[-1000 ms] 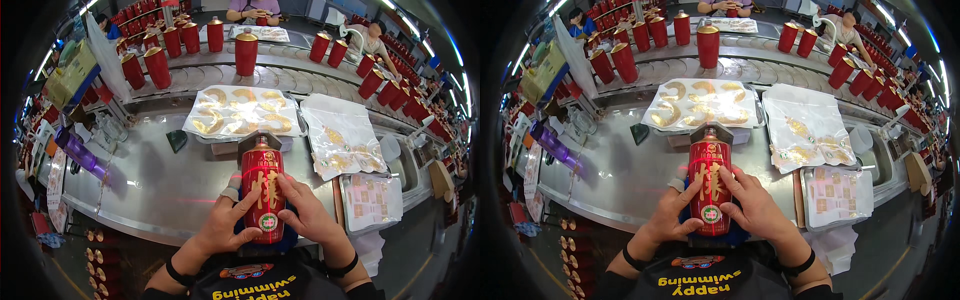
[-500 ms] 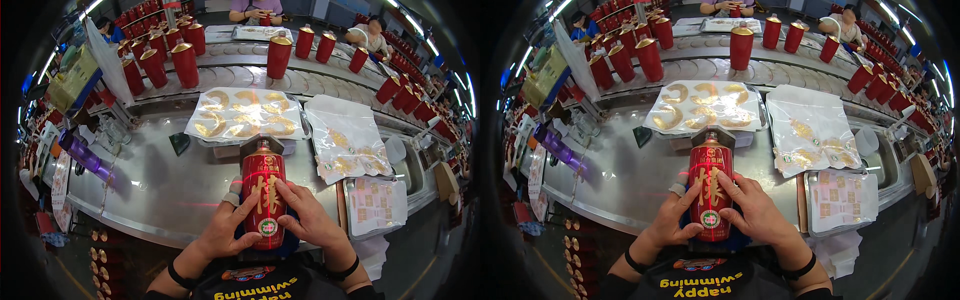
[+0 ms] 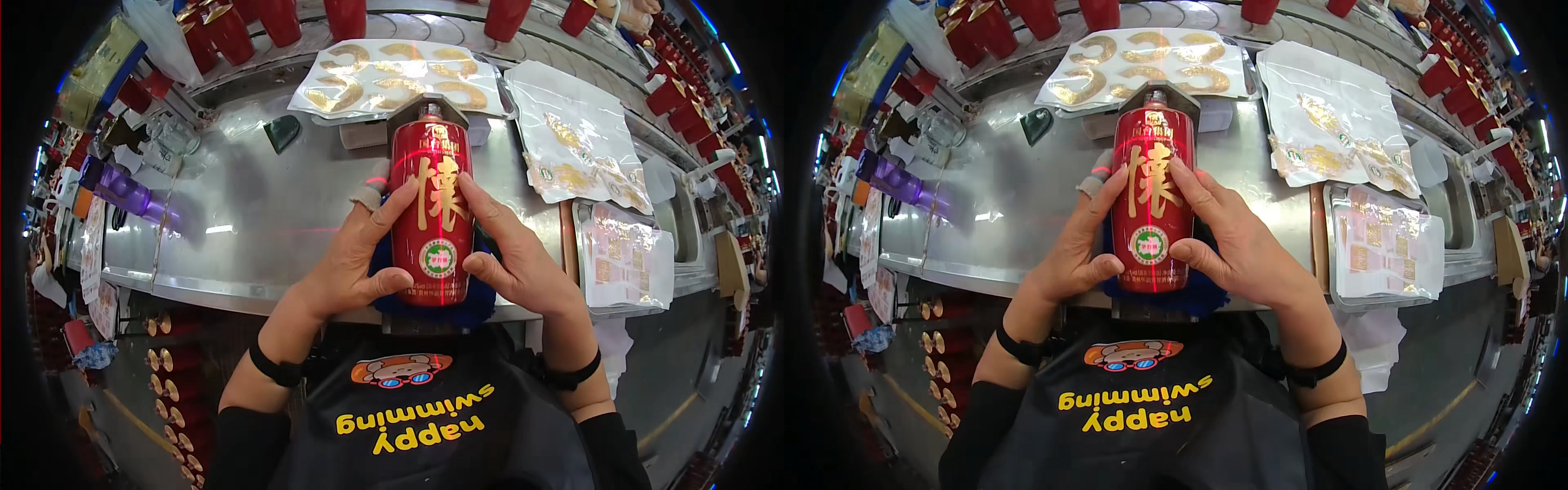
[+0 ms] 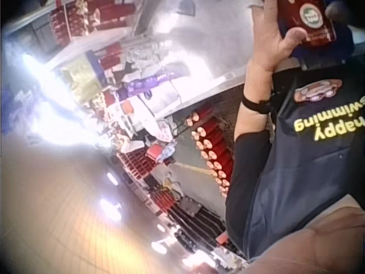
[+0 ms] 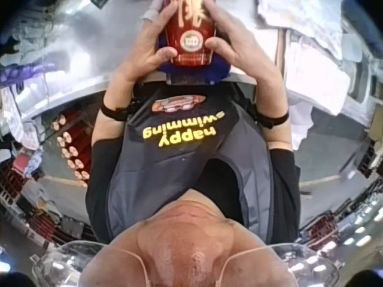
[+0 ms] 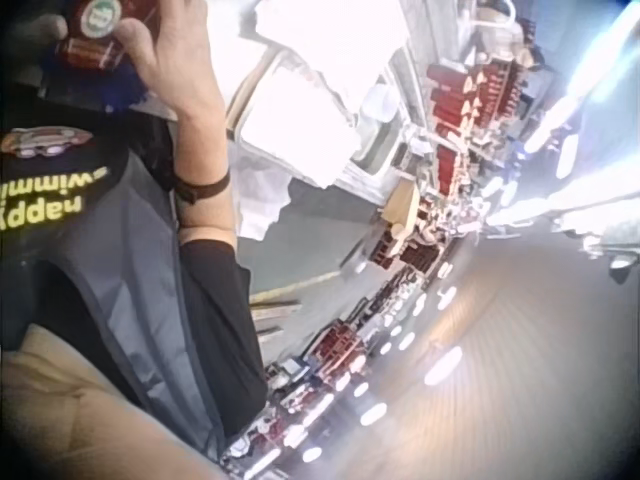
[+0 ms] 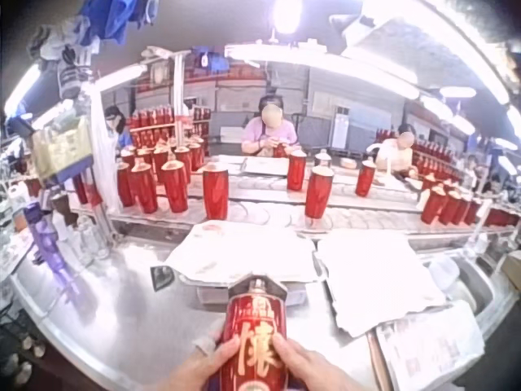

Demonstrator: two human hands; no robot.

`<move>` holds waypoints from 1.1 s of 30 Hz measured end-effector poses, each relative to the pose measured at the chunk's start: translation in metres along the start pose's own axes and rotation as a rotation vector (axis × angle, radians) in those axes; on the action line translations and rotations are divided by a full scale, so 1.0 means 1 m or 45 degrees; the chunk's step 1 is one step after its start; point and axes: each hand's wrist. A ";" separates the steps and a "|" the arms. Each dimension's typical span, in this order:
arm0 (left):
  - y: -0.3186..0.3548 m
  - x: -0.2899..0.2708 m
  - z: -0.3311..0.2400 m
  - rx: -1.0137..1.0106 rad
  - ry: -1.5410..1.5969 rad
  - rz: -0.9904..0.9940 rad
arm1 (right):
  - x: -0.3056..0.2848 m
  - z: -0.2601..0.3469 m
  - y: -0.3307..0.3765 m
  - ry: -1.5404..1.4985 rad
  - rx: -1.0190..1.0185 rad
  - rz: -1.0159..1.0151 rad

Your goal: Applying decorative labels and cleaning red containers on a production line.

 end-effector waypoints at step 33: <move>0.009 -0.003 -0.004 -0.172 0.249 0.031 | -0.056 0.041 -0.042 0.207 -0.081 -0.037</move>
Point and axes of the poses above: each hand's wrist, its own y-axis away from the middle knuckle, its own x-axis out of the palm, z = x × y, and after that the axes turned 10 degrees about z, right-handed
